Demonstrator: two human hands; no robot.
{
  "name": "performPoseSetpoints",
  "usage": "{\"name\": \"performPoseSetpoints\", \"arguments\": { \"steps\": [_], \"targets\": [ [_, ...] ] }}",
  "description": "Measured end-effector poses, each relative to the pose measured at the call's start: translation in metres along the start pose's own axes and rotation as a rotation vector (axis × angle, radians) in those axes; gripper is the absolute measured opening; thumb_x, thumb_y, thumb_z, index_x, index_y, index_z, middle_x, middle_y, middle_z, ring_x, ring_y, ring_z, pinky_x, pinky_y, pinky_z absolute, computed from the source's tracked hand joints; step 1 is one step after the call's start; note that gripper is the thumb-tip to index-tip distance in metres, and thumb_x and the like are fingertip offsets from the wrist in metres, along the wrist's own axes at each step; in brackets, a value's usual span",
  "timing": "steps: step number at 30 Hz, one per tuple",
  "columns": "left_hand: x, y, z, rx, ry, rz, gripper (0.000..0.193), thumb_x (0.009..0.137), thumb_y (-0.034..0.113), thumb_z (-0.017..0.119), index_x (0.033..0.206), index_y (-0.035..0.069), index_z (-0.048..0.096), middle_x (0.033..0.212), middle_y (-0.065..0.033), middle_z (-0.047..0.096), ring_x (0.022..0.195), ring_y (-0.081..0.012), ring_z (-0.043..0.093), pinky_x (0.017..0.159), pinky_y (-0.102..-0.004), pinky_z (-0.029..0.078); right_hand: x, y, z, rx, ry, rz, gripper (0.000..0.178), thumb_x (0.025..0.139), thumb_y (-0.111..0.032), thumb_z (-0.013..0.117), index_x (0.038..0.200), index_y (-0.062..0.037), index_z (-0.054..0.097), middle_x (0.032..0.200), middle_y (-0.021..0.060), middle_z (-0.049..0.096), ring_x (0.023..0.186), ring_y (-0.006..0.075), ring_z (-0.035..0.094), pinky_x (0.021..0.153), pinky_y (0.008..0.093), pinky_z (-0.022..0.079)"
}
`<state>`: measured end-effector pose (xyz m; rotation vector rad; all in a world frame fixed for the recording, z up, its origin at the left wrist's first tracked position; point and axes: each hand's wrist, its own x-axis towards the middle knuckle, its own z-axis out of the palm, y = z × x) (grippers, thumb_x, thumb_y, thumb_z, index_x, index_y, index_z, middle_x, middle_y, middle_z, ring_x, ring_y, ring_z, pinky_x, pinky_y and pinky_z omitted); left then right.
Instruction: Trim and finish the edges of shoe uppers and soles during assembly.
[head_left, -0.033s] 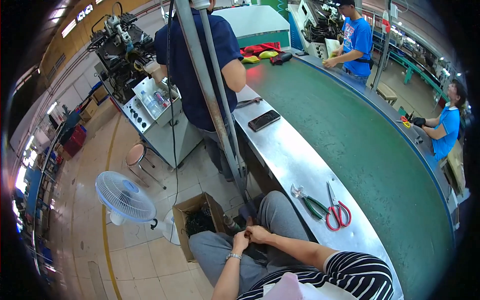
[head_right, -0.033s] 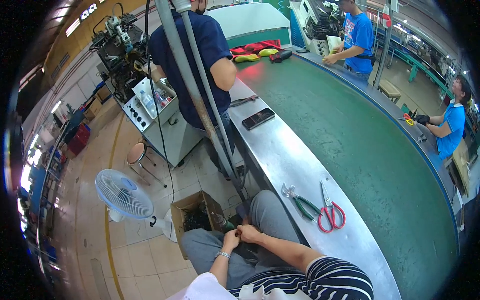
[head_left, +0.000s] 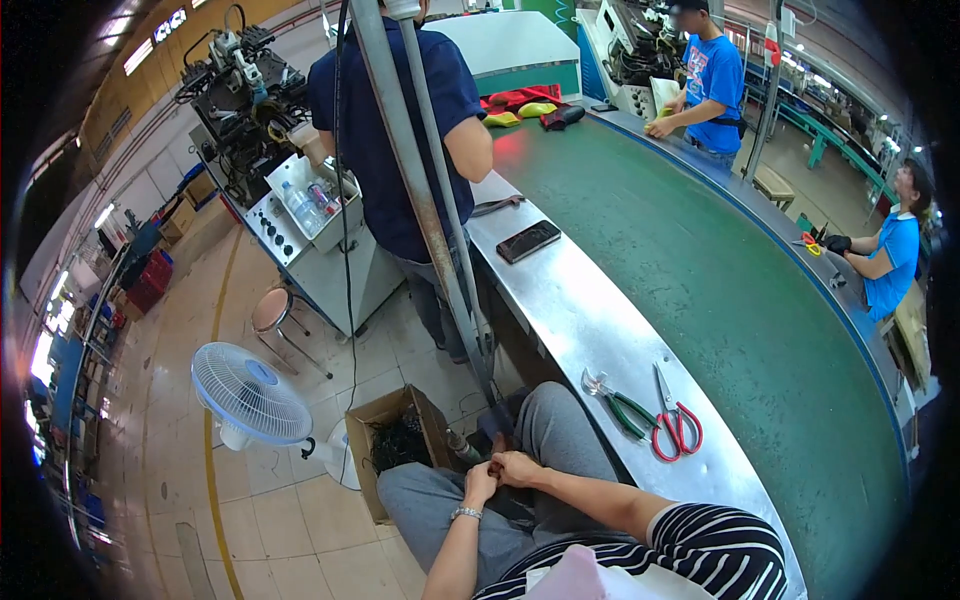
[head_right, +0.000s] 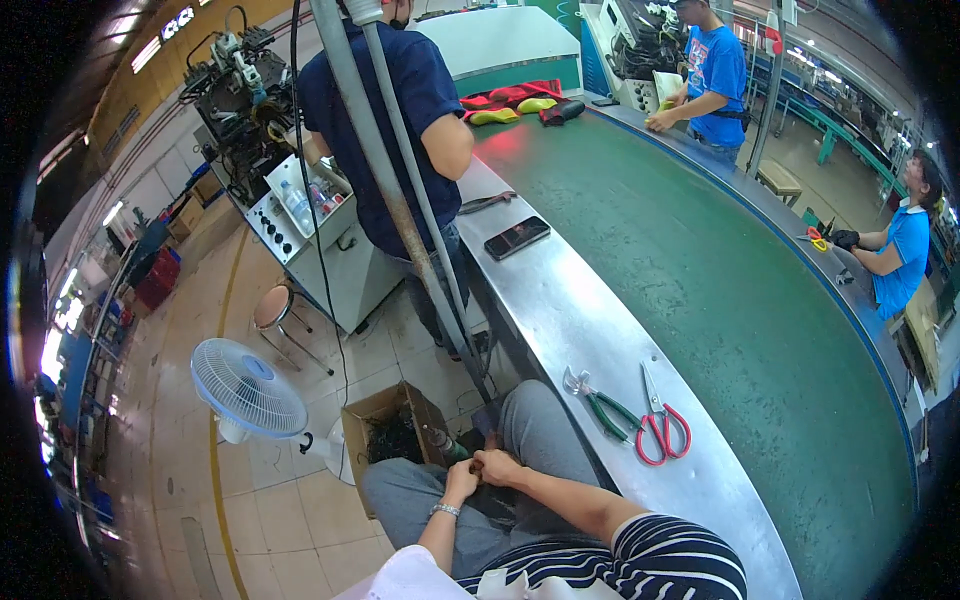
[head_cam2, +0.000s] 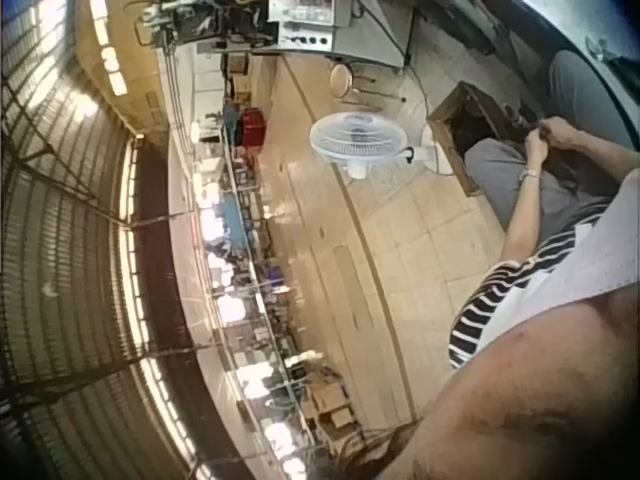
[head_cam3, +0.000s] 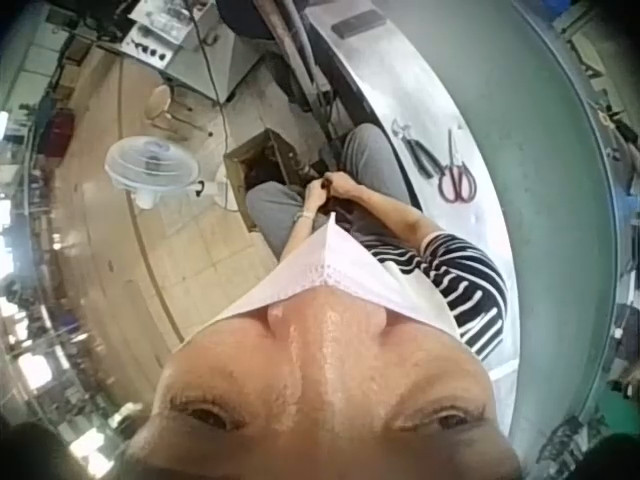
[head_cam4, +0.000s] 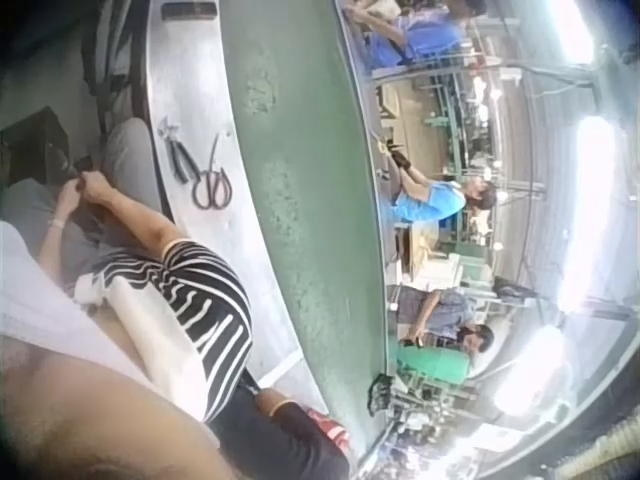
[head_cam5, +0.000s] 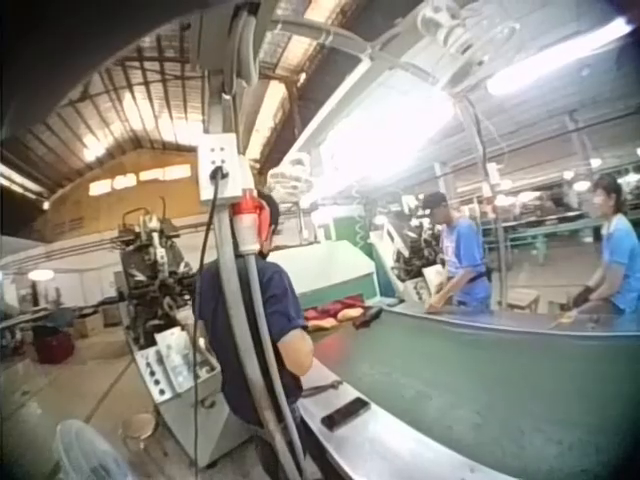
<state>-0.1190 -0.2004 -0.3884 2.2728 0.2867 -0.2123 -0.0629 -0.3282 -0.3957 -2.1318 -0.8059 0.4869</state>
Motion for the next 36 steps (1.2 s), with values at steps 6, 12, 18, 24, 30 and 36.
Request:
{"name": "performPoseSetpoints", "arguments": {
  "steps": [6, 12, 18, 24, 30, 36],
  "targets": [
    [0.000, -0.012, 0.005, 0.021, 0.055, -0.021, 0.017, 0.079, 0.015, 0.057, 0.091, 0.006, 0.065, 0.090, -0.0200, 0.065, 0.089, -0.0392, 0.061, 0.075, -0.0451, 0.049, -0.001, -0.012, -0.004, -0.034, -0.044, 0.083, 0.024, 0.074, -0.015, 0.064, 0.094, -0.0023, 0.058, 0.091, 0.0204, 0.065, 0.088, 0.0385, 0.062, 0.074, 0.0454, 0.049],
    [-0.001, -0.007, 0.001, 0.033, -0.026, -0.016, 0.020, 0.078, 0.015, 0.060, 0.096, 0.008, 0.066, 0.093, -0.0185, 0.066, 0.091, -0.0362, 0.063, 0.077, -0.0428, 0.050, -0.002, 0.001, 0.003, -0.056, -0.022, -0.012, 0.022, 0.075, -0.013, 0.059, 0.095, -0.0036, 0.059, 0.088, 0.0220, 0.065, 0.086, 0.0407, 0.062, 0.074, 0.0489, 0.048],
    [-0.001, 0.000, -0.001, -0.020, 0.063, -0.010, 0.023, 0.079, 0.015, 0.059, 0.099, 0.007, 0.066, 0.094, -0.0184, 0.067, 0.091, -0.0362, 0.063, 0.078, -0.0422, 0.050, 0.000, -0.007, -0.003, -0.051, -0.012, 0.028, 0.021, 0.076, -0.013, 0.059, 0.094, -0.0021, 0.062, 0.091, 0.0213, 0.064, 0.088, 0.0382, 0.062, 0.077, 0.0448, 0.049],
    [0.002, -0.006, 0.001, -0.010, 0.079, -0.007, 0.021, 0.079, 0.011, 0.058, 0.098, 0.005, 0.065, 0.093, -0.0194, 0.066, 0.091, -0.0357, 0.063, 0.077, -0.0411, 0.049, -0.002, -0.006, 0.000, -0.002, 0.127, -0.033, 0.021, 0.077, -0.011, 0.057, 0.095, -0.0039, 0.061, 0.093, 0.0195, 0.062, 0.089, 0.0375, 0.060, 0.077, 0.0465, 0.048],
    [0.002, -0.008, 0.002, 0.006, 0.047, 0.006, 0.022, 0.081, 0.012, 0.057, 0.100, 0.004, 0.066, 0.093, -0.0181, 0.067, 0.091, -0.0349, 0.063, 0.078, -0.0409, 0.049, -0.001, -0.001, 0.000, 0.016, 0.077, -0.011, 0.020, 0.076, -0.011, 0.059, 0.095, -0.0043, 0.061, 0.092, 0.0191, 0.062, 0.091, 0.0371, 0.059, 0.078, 0.0452, 0.048],
    [0.000, -0.007, 0.000, 0.017, 0.043, -0.011, 0.022, 0.082, 0.013, 0.056, 0.101, 0.004, 0.065, 0.095, -0.0194, 0.066, 0.092, -0.0360, 0.063, 0.079, -0.0413, 0.048, -0.001, -0.005, 0.000, 0.019, 0.068, -0.005, 0.019, 0.075, -0.011, 0.060, 0.093, -0.0037, 0.061, 0.092, 0.0187, 0.062, 0.090, 0.0371, 0.059, 0.078, 0.0449, 0.048]
  ]
}}
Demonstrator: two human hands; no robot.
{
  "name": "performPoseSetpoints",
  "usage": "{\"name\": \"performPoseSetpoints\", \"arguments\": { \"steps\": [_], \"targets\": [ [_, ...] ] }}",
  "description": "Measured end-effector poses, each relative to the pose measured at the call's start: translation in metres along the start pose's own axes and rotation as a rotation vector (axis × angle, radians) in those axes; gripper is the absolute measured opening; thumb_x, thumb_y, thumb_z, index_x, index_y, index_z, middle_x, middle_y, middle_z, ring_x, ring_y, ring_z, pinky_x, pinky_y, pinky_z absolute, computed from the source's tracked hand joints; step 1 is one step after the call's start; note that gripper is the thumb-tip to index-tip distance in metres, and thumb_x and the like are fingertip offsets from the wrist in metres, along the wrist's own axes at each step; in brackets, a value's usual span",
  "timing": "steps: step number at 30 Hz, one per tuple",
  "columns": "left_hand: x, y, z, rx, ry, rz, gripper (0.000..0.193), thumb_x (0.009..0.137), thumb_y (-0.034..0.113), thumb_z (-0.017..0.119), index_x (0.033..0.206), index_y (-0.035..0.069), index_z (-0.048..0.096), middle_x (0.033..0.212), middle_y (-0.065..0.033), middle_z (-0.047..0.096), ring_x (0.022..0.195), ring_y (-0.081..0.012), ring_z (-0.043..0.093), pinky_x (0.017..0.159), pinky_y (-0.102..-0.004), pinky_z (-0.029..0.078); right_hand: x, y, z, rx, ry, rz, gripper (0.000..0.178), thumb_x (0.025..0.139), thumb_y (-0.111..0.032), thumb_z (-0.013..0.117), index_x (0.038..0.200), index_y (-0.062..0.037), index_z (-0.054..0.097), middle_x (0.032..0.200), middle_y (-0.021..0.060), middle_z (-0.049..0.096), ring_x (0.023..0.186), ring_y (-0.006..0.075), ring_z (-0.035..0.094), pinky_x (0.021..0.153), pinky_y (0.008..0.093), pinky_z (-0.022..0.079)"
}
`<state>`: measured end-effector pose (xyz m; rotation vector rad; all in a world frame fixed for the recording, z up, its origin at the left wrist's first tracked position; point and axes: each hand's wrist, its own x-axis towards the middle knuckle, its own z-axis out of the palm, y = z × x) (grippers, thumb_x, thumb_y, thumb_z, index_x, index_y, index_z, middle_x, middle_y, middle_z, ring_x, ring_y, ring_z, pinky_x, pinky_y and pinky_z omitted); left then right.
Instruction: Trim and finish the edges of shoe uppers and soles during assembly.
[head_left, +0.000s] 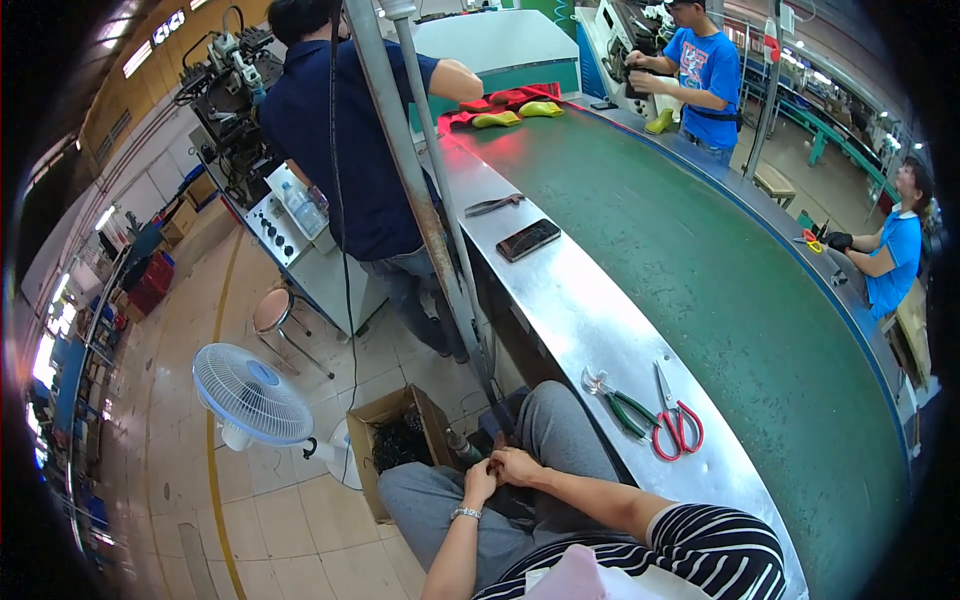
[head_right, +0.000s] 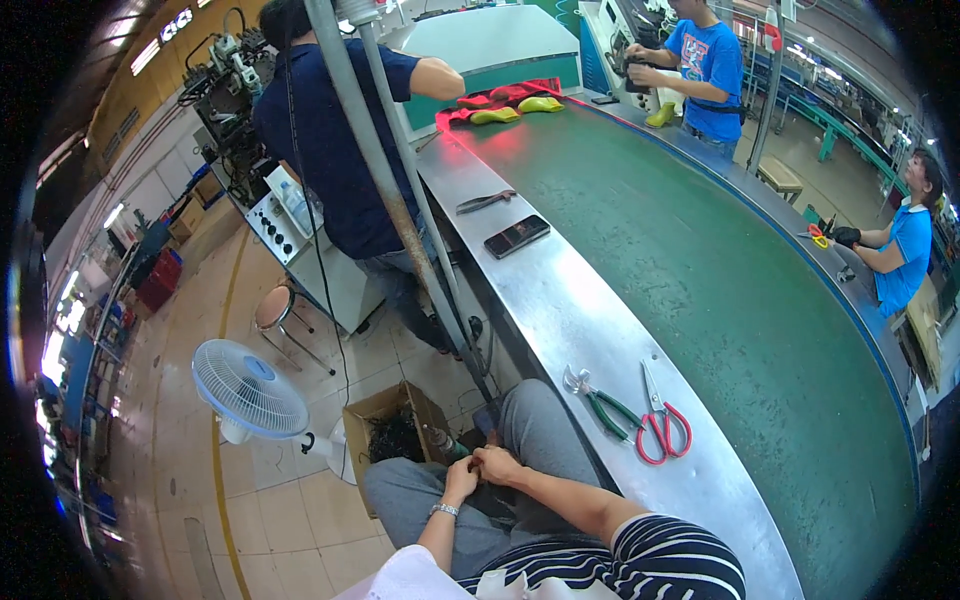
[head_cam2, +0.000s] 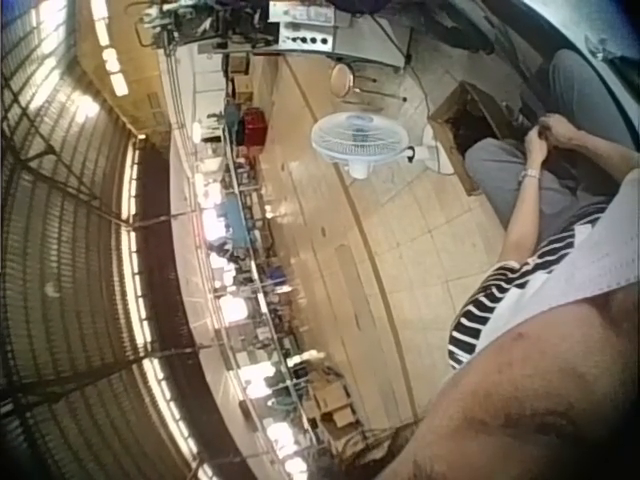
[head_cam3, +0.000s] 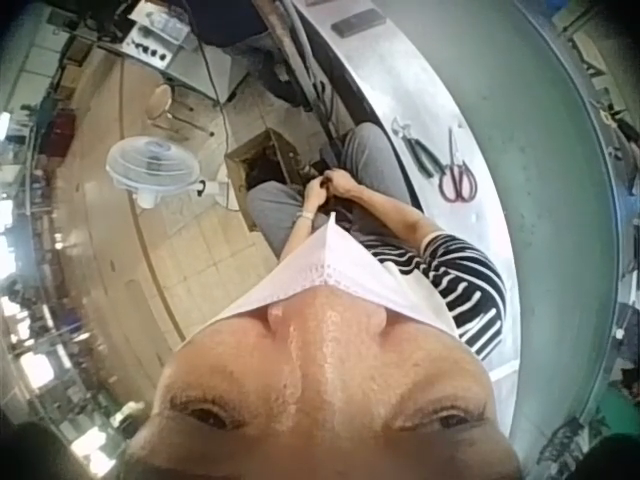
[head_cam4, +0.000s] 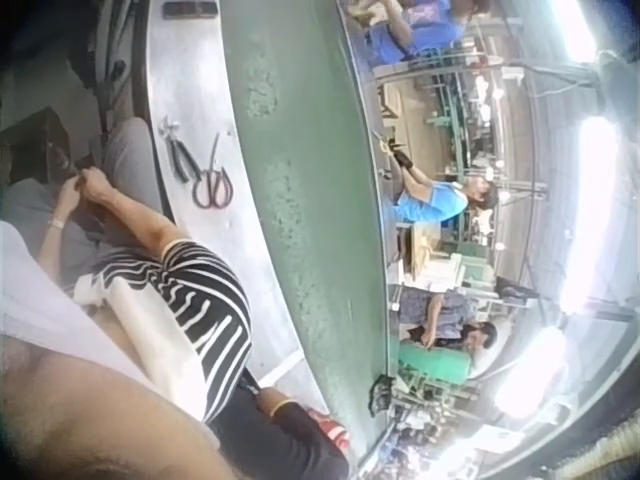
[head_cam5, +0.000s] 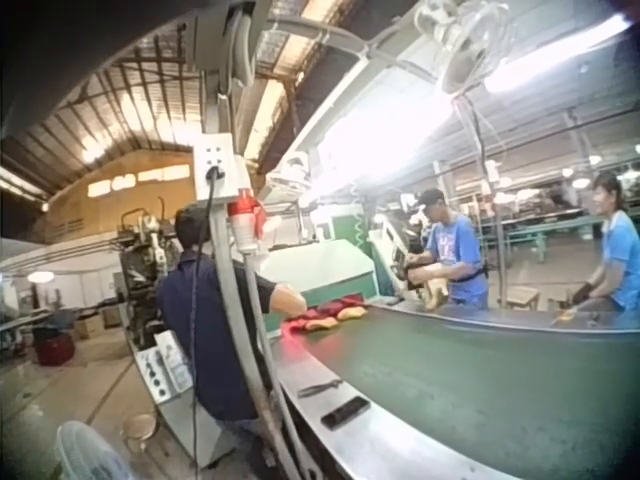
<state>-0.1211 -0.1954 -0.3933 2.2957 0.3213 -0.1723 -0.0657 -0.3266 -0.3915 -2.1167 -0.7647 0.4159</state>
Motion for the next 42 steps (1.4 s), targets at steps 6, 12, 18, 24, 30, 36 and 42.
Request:
{"name": "performPoseSetpoints", "arguments": {
  "steps": [6, 12, 18, 24, 30, 36, 42],
  "targets": [
    [0.001, -0.002, 0.000, -0.003, -0.007, -0.007, 0.022, 0.083, 0.014, 0.056, 0.100, 0.004, 0.065, 0.096, -0.0204, 0.066, 0.093, -0.0371, 0.062, 0.079, -0.0419, 0.048, 0.000, -0.004, -0.003, 0.004, 0.014, -0.007, 0.019, 0.076, -0.010, 0.059, 0.093, -0.0035, 0.061, 0.091, 0.0187, 0.062, 0.091, 0.0370, 0.059, 0.078, 0.0447, 0.048],
    [-0.001, 0.001, 0.000, -0.007, -0.010, -0.013, 0.021, 0.083, 0.015, 0.056, 0.100, 0.005, 0.065, 0.096, -0.0208, 0.065, 0.094, -0.0377, 0.061, 0.080, -0.0421, 0.048, -0.001, -0.003, -0.003, 0.009, 0.013, -0.004, 0.019, 0.076, -0.010, 0.058, 0.094, -0.0037, 0.061, 0.091, 0.0186, 0.062, 0.091, 0.0369, 0.059, 0.078, 0.0445, 0.048],
    [0.000, 0.006, -0.009, -0.156, -0.049, -0.045, 0.023, 0.084, 0.012, 0.055, 0.103, 0.004, 0.065, 0.094, -0.0182, 0.067, 0.090, -0.0305, 0.064, 0.078, -0.0367, 0.048, -0.002, -0.009, -0.009, 0.019, 0.072, -0.028, 0.017, 0.077, -0.008, 0.054, 0.092, -0.0040, 0.062, 0.090, 0.0180, 0.062, 0.090, 0.0360, 0.059, 0.078, 0.0440, 0.049],
    [0.000, 0.007, -0.009, -0.238, -0.072, -0.089, 0.023, 0.084, 0.008, 0.054, 0.103, 0.003, 0.066, 0.093, -0.0156, 0.068, 0.086, -0.0234, 0.065, 0.077, -0.0328, 0.047, -0.003, -0.012, -0.012, 0.027, 0.099, -0.065, 0.017, 0.078, -0.009, 0.053, 0.090, -0.0043, 0.062, 0.090, 0.0175, 0.062, 0.089, 0.0356, 0.060, 0.078, 0.0444, 0.048],
    [-0.001, 0.006, -0.006, -0.102, -0.056, -0.027, 0.023, 0.084, 0.012, 0.055, 0.103, 0.005, 0.066, 0.095, -0.0181, 0.067, 0.092, -0.0314, 0.064, 0.080, -0.0373, 0.048, -0.002, -0.007, -0.008, 0.009, 0.046, -0.017, 0.016, 0.077, -0.010, 0.056, 0.090, -0.0036, 0.062, 0.090, 0.0182, 0.062, 0.089, 0.0363, 0.060, 0.077, 0.0444, 0.048],
    [0.000, -0.001, -0.002, -0.027, -0.064, -0.005, 0.023, 0.083, 0.013, 0.054, 0.102, 0.005, 0.066, 0.096, -0.0195, 0.066, 0.094, -0.0349, 0.063, 0.081, -0.0403, 0.048, 0.000, -0.001, -0.003, -0.024, 0.009, -0.022, 0.021, 0.073, -0.016, 0.064, 0.089, -0.0025, 0.061, 0.089, 0.0190, 0.063, 0.087, 0.0375, 0.060, 0.075, 0.0450, 0.048],
    [0.001, -0.005, 0.000, -0.009, -0.101, -0.008, 0.023, 0.083, 0.014, 0.055, 0.102, 0.006, 0.066, 0.096, -0.0188, 0.067, 0.094, -0.0341, 0.063, 0.080, -0.0400, 0.048, -0.001, 0.000, -0.003, -0.038, -0.011, -0.025, 0.022, 0.073, -0.016, 0.064, 0.089, -0.0021, 0.060, 0.088, 0.0190, 0.063, 0.086, 0.0374, 0.061, 0.075, 0.0452, 0.048]
  ]
}}
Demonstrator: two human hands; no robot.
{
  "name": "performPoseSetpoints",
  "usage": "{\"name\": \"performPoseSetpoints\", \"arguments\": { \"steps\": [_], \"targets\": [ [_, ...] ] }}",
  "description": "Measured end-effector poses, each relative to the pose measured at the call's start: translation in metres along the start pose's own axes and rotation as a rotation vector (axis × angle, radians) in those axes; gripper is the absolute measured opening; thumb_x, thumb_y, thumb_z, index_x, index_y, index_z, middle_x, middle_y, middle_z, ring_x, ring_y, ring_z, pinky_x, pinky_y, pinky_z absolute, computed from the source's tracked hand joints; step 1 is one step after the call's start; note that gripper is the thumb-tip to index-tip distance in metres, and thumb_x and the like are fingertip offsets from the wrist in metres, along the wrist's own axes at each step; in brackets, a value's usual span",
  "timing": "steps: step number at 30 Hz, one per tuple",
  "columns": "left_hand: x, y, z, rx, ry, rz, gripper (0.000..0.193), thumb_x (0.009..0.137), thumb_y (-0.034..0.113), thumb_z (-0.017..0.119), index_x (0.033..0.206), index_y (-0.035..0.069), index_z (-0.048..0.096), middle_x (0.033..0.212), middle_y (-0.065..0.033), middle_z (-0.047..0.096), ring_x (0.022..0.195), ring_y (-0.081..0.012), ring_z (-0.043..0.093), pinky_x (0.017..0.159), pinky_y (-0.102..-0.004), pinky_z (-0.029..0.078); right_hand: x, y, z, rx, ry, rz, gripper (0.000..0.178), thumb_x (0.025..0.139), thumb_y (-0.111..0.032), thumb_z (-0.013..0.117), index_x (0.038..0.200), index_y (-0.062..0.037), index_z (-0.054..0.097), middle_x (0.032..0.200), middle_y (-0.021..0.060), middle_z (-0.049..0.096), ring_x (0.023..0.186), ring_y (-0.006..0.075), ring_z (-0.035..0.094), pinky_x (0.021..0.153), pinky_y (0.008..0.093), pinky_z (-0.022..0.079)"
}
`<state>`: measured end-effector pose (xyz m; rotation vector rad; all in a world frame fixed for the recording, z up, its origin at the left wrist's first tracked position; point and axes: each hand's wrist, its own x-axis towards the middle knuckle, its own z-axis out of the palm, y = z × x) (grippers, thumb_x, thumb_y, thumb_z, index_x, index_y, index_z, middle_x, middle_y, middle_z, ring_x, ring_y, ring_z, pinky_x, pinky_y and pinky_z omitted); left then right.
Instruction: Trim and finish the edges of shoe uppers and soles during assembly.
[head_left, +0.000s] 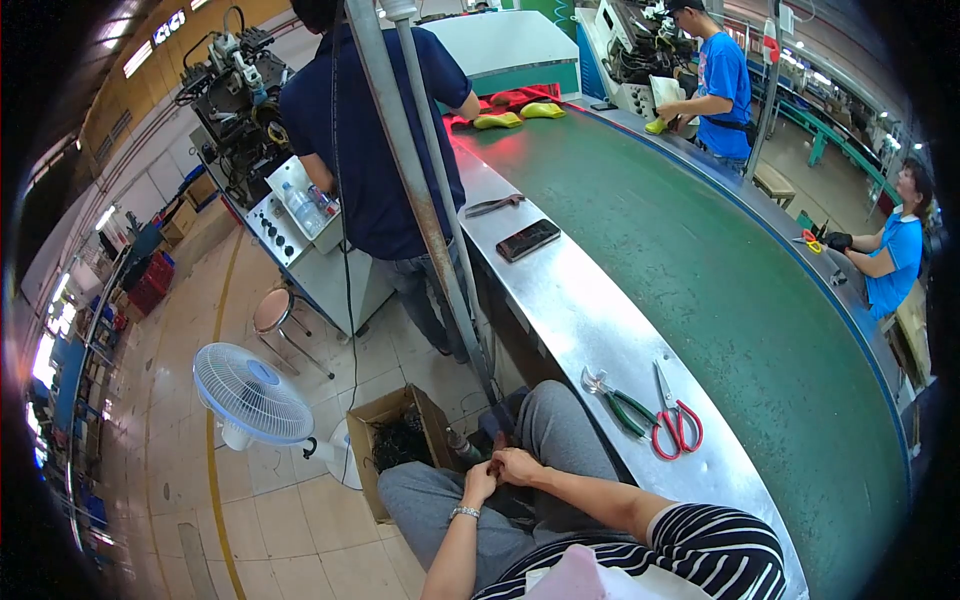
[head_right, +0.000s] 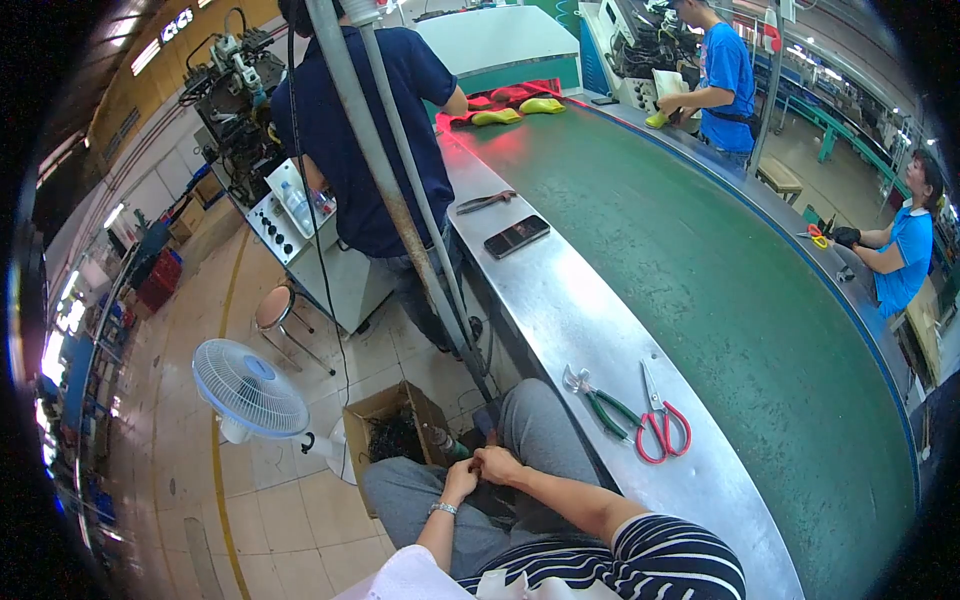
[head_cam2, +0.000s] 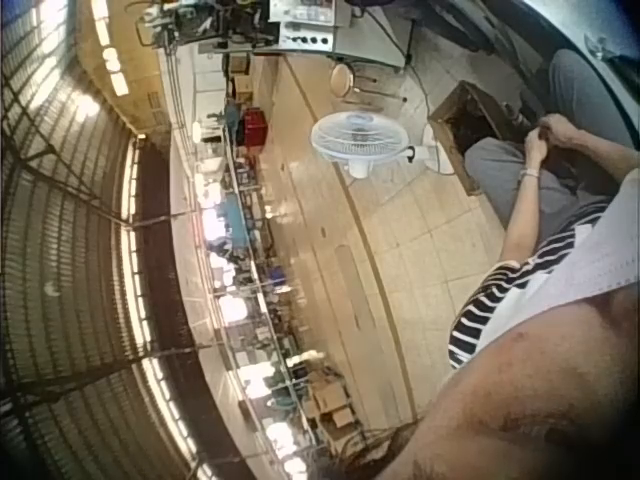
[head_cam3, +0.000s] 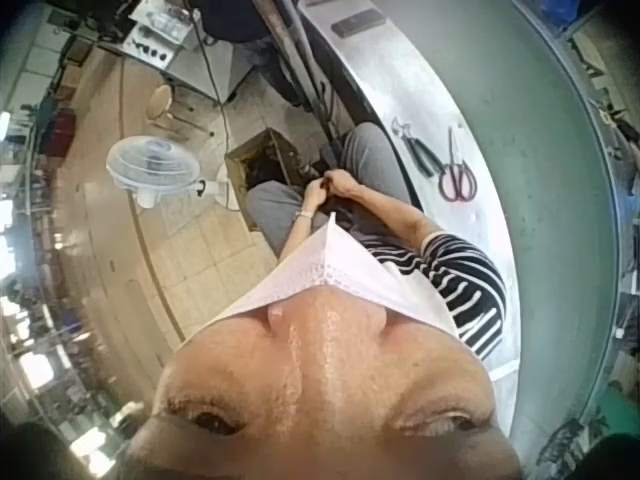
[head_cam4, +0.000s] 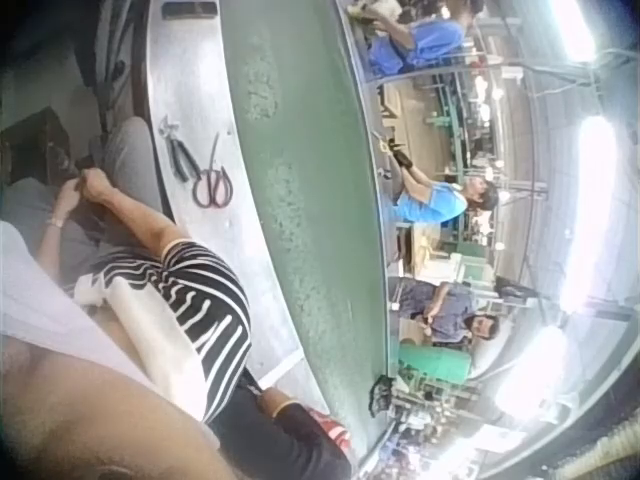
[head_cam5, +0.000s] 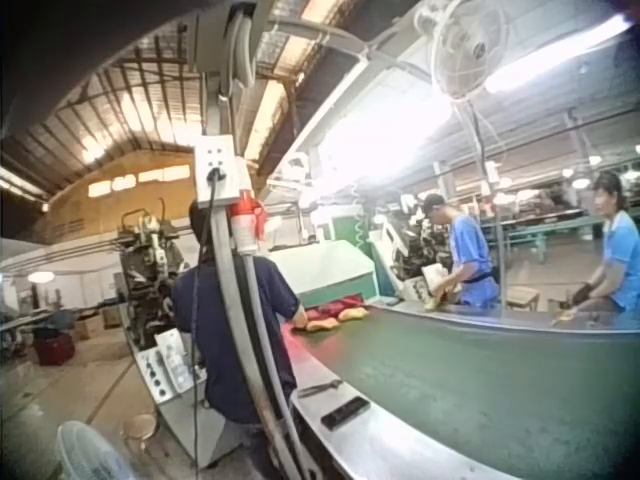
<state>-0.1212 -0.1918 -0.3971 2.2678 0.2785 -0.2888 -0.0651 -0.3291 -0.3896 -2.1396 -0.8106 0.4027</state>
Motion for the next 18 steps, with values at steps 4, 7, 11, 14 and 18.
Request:
{"name": "performPoseSetpoints", "arguments": {
  "steps": [4, 7, 11, 14, 18],
  "targets": [
    [-0.001, 0.000, 0.001, 0.008, 0.008, -0.011, 0.023, 0.083, 0.014, 0.055, 0.101, 0.006, 0.066, 0.095, -0.0184, 0.067, 0.093, -0.0336, 0.064, 0.079, -0.0400, 0.048, 0.000, 0.000, 0.000, -0.033, -0.022, -0.014, 0.021, 0.073, -0.015, 0.064, 0.090, -0.0024, 0.060, 0.088, 0.0190, 0.064, 0.086, 0.0372, 0.061, 0.076, 0.0453, 0.048],
    [-0.003, 0.004, 0.001, -0.034, 0.028, -0.005, 0.022, 0.083, 0.014, 0.054, 0.100, 0.006, 0.066, 0.094, -0.0185, 0.067, 0.092, -0.0342, 0.063, 0.079, -0.0400, 0.048, 0.001, 0.004, 0.002, -0.028, -0.009, -0.005, 0.022, 0.073, -0.014, 0.063, 0.092, -0.0032, 0.061, 0.090, 0.0192, 0.064, 0.086, 0.0375, 0.061, 0.076, 0.0455, 0.049],
    [-0.004, 0.009, -0.003, -0.023, 0.032, 0.011, 0.022, 0.084, 0.014, 0.054, 0.101, 0.005, 0.065, 0.095, -0.0189, 0.066, 0.094, -0.0349, 0.063, 0.079, -0.0400, 0.048, 0.001, 0.001, 0.001, -0.001, 0.009, 0.019, 0.022, 0.072, -0.013, 0.063, 0.092, -0.0039, 0.061, 0.090, 0.0190, 0.063, 0.086, 0.0375, 0.061, 0.075, 0.0454, 0.049],
    [-0.005, 0.012, -0.005, -0.019, 0.039, 0.001, 0.022, 0.084, 0.013, 0.054, 0.101, 0.005, 0.065, 0.096, -0.0195, 0.066, 0.094, -0.0357, 0.062, 0.079, -0.0404, 0.048, -0.001, -0.003, -0.003, 0.015, 0.022, 0.003, 0.021, 0.073, -0.013, 0.062, 0.092, -0.0041, 0.060, 0.090, 0.0186, 0.063, 0.087, 0.0372, 0.061, 0.075, 0.0452, 0.049],
    [-0.005, 0.010, -0.005, -0.031, 0.029, 0.005, 0.022, 0.083, 0.011, 0.054, 0.101, 0.005, 0.065, 0.096, -0.0199, 0.066, 0.094, -0.0362, 0.062, 0.079, -0.0408, 0.048, -0.001, -0.003, -0.002, 0.033, 0.024, 0.016, 0.021, 0.073, -0.013, 0.061, 0.091, -0.0036, 0.060, 0.090, 0.0181, 0.063, 0.087, 0.0369, 0.061, 0.075, 0.0451, 0.049]
  ]
}}
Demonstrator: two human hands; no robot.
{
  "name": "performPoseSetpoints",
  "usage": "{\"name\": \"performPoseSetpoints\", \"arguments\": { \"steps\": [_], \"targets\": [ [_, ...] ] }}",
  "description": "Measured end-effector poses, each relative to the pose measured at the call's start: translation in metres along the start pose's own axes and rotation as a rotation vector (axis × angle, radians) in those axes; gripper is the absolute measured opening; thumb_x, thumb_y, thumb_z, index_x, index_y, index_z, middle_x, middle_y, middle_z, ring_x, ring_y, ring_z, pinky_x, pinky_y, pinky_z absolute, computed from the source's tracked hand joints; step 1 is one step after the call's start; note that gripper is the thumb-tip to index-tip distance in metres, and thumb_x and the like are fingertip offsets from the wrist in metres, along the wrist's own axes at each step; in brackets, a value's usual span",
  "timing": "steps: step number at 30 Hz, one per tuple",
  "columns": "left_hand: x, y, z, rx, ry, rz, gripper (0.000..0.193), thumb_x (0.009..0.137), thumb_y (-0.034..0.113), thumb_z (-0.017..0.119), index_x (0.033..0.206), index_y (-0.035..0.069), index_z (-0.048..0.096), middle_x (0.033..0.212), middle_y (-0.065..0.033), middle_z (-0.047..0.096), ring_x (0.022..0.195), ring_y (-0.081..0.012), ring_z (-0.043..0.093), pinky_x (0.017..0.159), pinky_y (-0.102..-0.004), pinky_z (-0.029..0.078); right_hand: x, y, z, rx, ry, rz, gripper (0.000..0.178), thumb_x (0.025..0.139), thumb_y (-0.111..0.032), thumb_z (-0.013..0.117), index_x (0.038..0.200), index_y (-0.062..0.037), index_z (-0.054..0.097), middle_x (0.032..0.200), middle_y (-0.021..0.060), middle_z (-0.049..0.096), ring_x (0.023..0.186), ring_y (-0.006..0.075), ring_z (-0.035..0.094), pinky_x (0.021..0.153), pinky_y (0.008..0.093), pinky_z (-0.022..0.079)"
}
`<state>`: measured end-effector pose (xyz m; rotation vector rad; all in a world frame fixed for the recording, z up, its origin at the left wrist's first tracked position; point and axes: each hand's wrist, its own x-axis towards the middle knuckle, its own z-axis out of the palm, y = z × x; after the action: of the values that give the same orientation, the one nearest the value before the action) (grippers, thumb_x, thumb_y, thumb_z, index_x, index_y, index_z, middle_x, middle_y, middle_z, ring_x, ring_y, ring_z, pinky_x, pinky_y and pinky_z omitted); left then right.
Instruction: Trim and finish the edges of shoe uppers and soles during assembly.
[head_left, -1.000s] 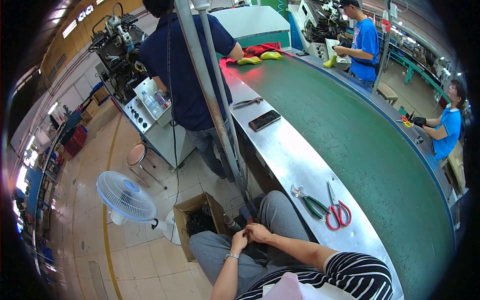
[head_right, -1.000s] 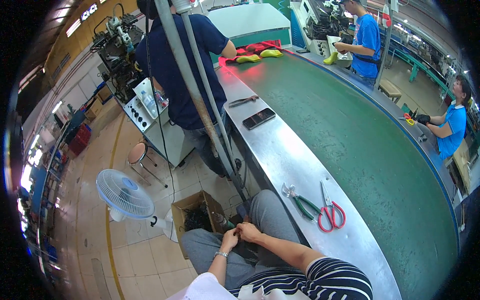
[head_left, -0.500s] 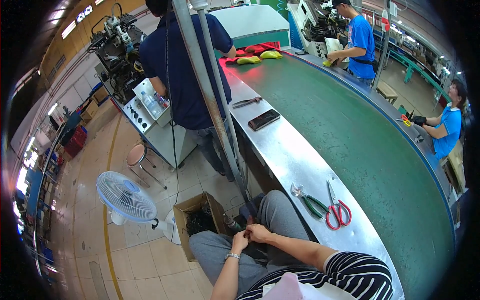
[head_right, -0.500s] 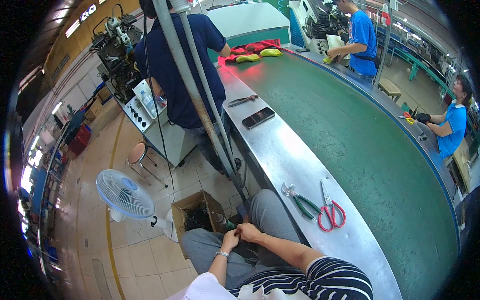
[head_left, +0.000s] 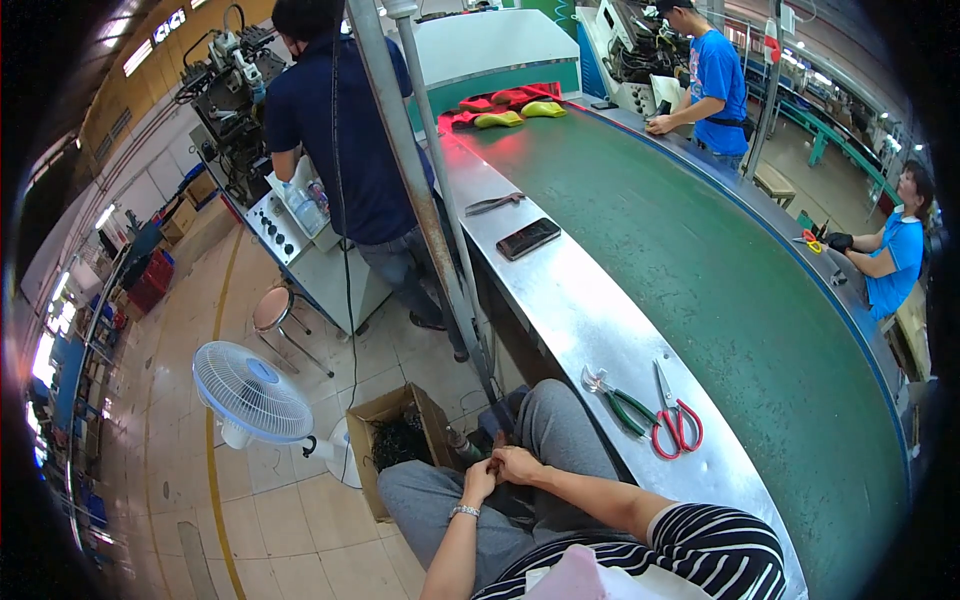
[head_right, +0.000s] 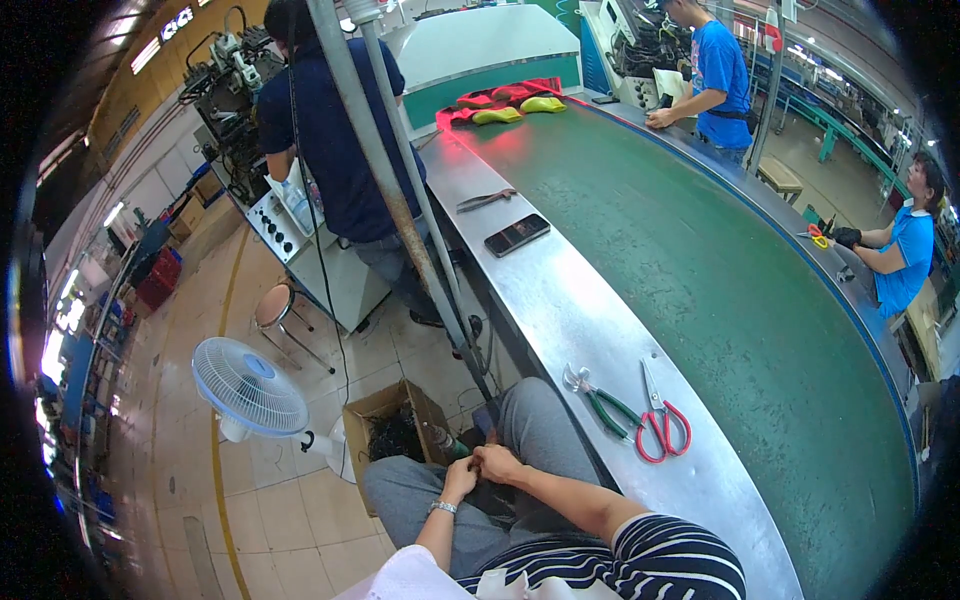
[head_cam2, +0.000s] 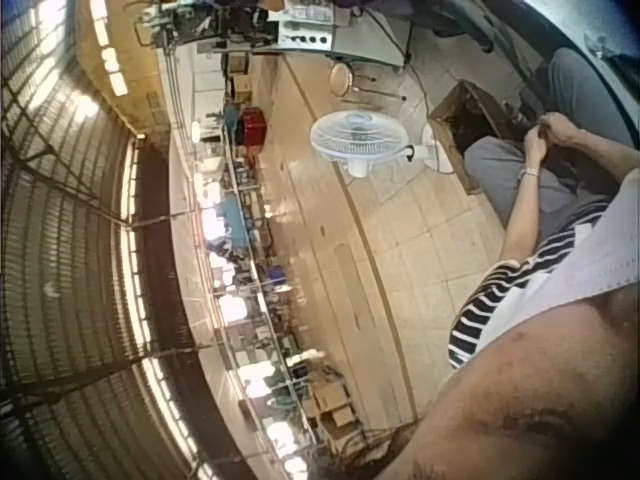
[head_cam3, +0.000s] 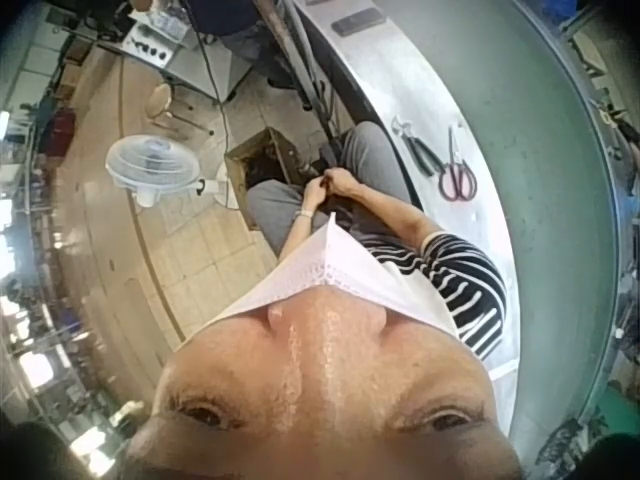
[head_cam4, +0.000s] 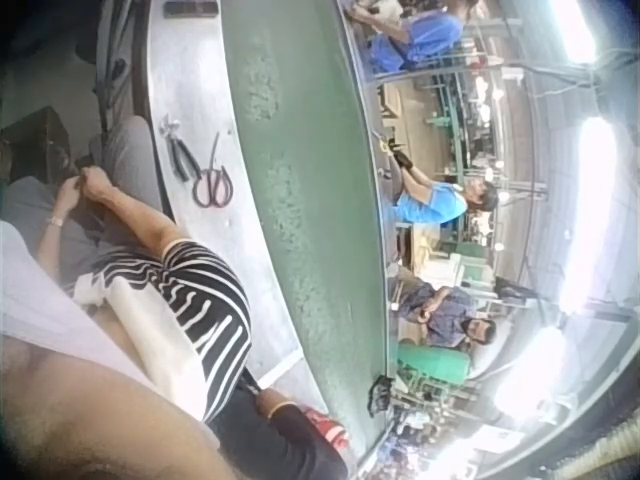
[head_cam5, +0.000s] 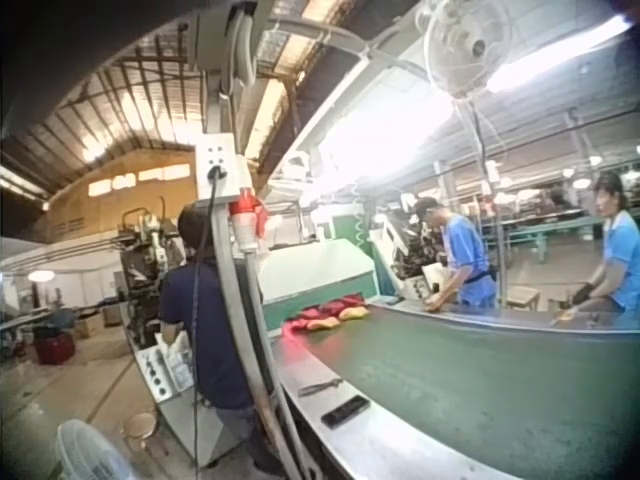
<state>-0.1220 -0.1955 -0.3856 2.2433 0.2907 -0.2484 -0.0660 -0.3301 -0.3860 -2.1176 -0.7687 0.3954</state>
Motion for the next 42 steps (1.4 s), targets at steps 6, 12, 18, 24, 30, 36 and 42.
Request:
{"name": "performPoseSetpoints", "arguments": {
  "steps": [6, 12, 18, 24, 30, 36, 42],
  "targets": [
    [0.002, -0.007, 0.003, 0.024, 0.019, 0.025, 0.021, 0.082, 0.013, 0.054, 0.098, 0.008, 0.066, 0.094, -0.0185, 0.066, 0.091, -0.0369, 0.062, 0.077, -0.0424, 0.049, 0.000, 0.001, 0.001, -0.011, 0.001, -0.010, 0.019, 0.074, -0.012, 0.061, 0.090, -0.0030, 0.061, 0.088, 0.0188, 0.064, 0.085, 0.0372, 0.061, 0.075, 0.0455, 0.049],
    [0.001, -0.003, 0.003, 0.020, 0.010, 0.018, 0.021, 0.081, 0.013, 0.057, 0.098, 0.006, 0.067, 0.094, -0.0176, 0.067, 0.091, -0.0342, 0.063, 0.078, -0.0407, 0.049, -0.001, -0.002, -0.002, -0.022, -0.008, -0.013, 0.017, 0.074, -0.012, 0.060, 0.089, -0.0033, 0.061, 0.088, 0.0188, 0.064, 0.085, 0.0374, 0.061, 0.075, 0.0456, 0.049],
    [0.003, -0.009, 0.005, 0.032, 0.036, 0.022, 0.020, 0.082, 0.012, 0.057, 0.098, 0.006, 0.067, 0.094, -0.0170, 0.067, 0.091, -0.0335, 0.064, 0.077, -0.0400, 0.049, 0.000, -0.001, 0.000, -0.012, -0.009, 0.007, 0.019, 0.073, -0.012, 0.062, 0.090, -0.0032, 0.060, 0.090, 0.0186, 0.063, 0.088, 0.0370, 0.061, 0.077, 0.0452, 0.048],
    [0.004, -0.010, 0.006, 0.011, 0.021, 0.033, 0.021, 0.082, 0.012, 0.056, 0.100, 0.006, 0.066, 0.094, -0.0174, 0.067, 0.090, -0.0335, 0.064, 0.077, -0.0395, 0.048, 0.001, 0.000, -0.001, -0.012, -0.023, 0.007, 0.020, 0.073, -0.011, 0.062, 0.090, -0.0030, 0.060, 0.092, 0.0189, 0.063, 0.090, 0.0372, 0.060, 0.078, 0.0449, 0.048],
    [0.004, -0.011, 0.006, 0.007, 0.034, 0.026, 0.022, 0.082, 0.012, 0.057, 0.100, 0.005, 0.066, 0.094, -0.0178, 0.067, 0.091, -0.0340, 0.064, 0.077, -0.0394, 0.048, 0.002, 0.003, 0.002, 0.000, -0.038, 0.021, 0.020, 0.073, -0.012, 0.062, 0.092, -0.0034, 0.060, 0.093, 0.0192, 0.063, 0.090, 0.0374, 0.060, 0.078, 0.0452, 0.048],
    [0.002, -0.004, 0.003, 0.004, 0.006, 0.012, 0.022, 0.083, 0.012, 0.056, 0.101, 0.005, 0.066, 0.095, -0.0183, 0.067, 0.092, -0.0342, 0.063, 0.079, -0.0391, 0.048, 0.001, 0.004, 0.001, -0.029, -0.030, 0.015, 0.020, 0.073, -0.012, 0.063, 0.091, -0.0033, 0.060, 0.093, 0.0194, 0.063, 0.090, 0.0378, 0.060, 0.078, 0.0455, 0.048],
    [0.005, -0.011, 0.006, -0.014, 0.018, 0.023, 0.023, 0.083, 0.013, 0.056, 0.103, 0.005, 0.065, 0.095, -0.0186, 0.067, 0.092, -0.0346, 0.063, 0.079, -0.0391, 0.048, 0.001, 0.004, 0.002, 0.019, 0.017, -0.023, 0.019, 0.073, -0.010, 0.062, 0.090, -0.0031, 0.060, 0.090, 0.0190, 0.063, 0.088, 0.0379, 0.060, 0.077, 0.0455, 0.048]
  ]
}}
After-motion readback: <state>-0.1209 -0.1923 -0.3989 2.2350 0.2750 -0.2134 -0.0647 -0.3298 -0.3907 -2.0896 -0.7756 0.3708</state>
